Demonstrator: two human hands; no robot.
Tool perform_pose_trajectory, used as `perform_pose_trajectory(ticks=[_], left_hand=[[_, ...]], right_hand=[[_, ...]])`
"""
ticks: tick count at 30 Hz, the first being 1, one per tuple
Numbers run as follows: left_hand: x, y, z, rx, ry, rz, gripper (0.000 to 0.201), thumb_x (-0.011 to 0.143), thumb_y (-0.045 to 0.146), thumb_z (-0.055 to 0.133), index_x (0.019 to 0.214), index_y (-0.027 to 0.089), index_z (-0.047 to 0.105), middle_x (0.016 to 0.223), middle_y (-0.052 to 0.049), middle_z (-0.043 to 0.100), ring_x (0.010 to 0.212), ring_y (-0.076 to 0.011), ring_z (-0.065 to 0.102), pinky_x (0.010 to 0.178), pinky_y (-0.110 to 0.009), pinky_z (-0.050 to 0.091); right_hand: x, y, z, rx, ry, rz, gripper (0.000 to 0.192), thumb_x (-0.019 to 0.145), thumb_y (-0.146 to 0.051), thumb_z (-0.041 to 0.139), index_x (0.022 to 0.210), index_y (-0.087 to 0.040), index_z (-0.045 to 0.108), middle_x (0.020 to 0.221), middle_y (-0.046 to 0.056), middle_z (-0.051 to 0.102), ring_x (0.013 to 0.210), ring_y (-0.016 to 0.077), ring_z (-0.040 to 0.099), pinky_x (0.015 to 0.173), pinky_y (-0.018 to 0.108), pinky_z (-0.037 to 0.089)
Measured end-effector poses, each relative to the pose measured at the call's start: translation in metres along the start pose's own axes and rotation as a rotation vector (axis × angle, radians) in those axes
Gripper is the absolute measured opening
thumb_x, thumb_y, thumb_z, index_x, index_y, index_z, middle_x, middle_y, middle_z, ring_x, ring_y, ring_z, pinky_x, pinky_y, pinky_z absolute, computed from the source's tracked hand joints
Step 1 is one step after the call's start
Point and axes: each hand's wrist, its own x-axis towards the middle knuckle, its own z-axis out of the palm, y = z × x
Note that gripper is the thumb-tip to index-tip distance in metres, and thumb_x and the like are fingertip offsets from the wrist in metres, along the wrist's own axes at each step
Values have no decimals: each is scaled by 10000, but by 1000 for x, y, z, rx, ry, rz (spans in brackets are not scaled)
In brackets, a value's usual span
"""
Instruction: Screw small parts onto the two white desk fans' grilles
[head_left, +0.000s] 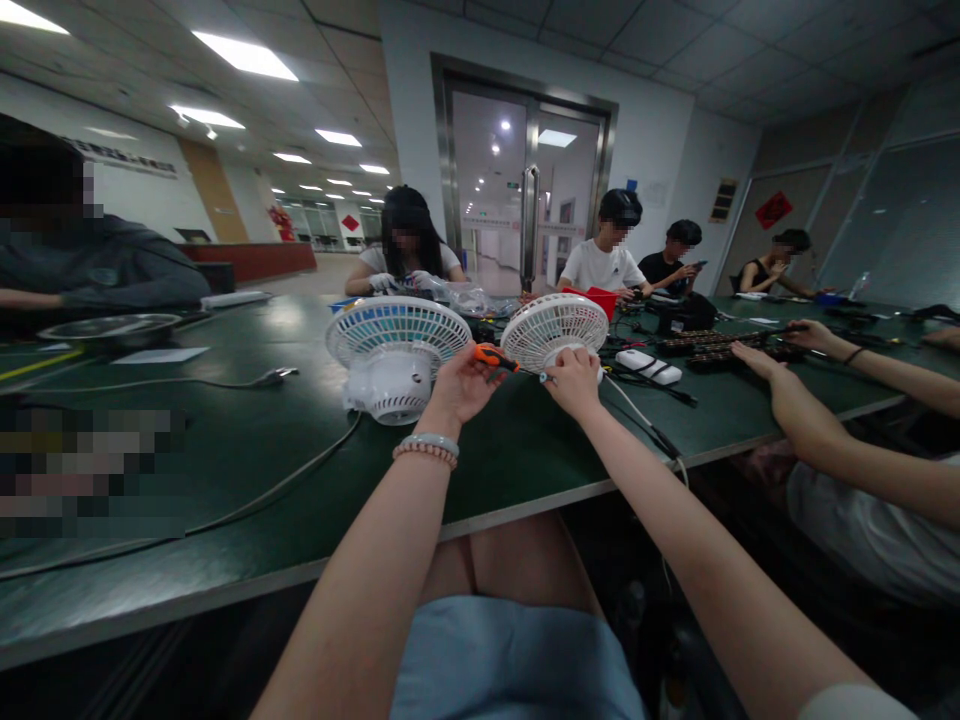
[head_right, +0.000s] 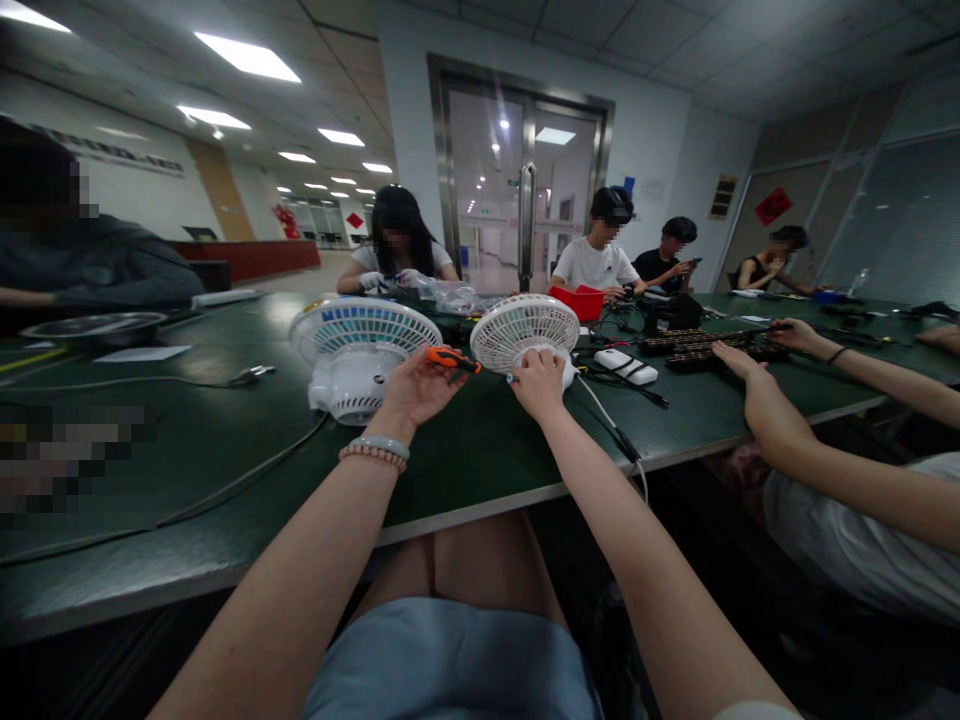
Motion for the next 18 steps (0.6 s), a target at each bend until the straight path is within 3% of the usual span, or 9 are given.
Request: perform_pose_trajectory(ticks=[9,18], left_hand=[[7,-5,-1,31,6,108,211,781,351,551,806,157,629,743,-17,643,725,-130,608,714,-299,503],[2,-4,5,33,-37,79,245,792,386,534,781,152,609,861,-67,664,919,-192,620,852,-370,480]], right_hand=[[1,-1,-4,-17,-29,2,216,810,-388,510,865,-276,686,1022,65,499,1001,246,311,812,402,202],[0,-3,-6,-13,-30,14,214,808,-375,518,874,-265,690,1040,78,499,1005,252,315,813,405,208]])
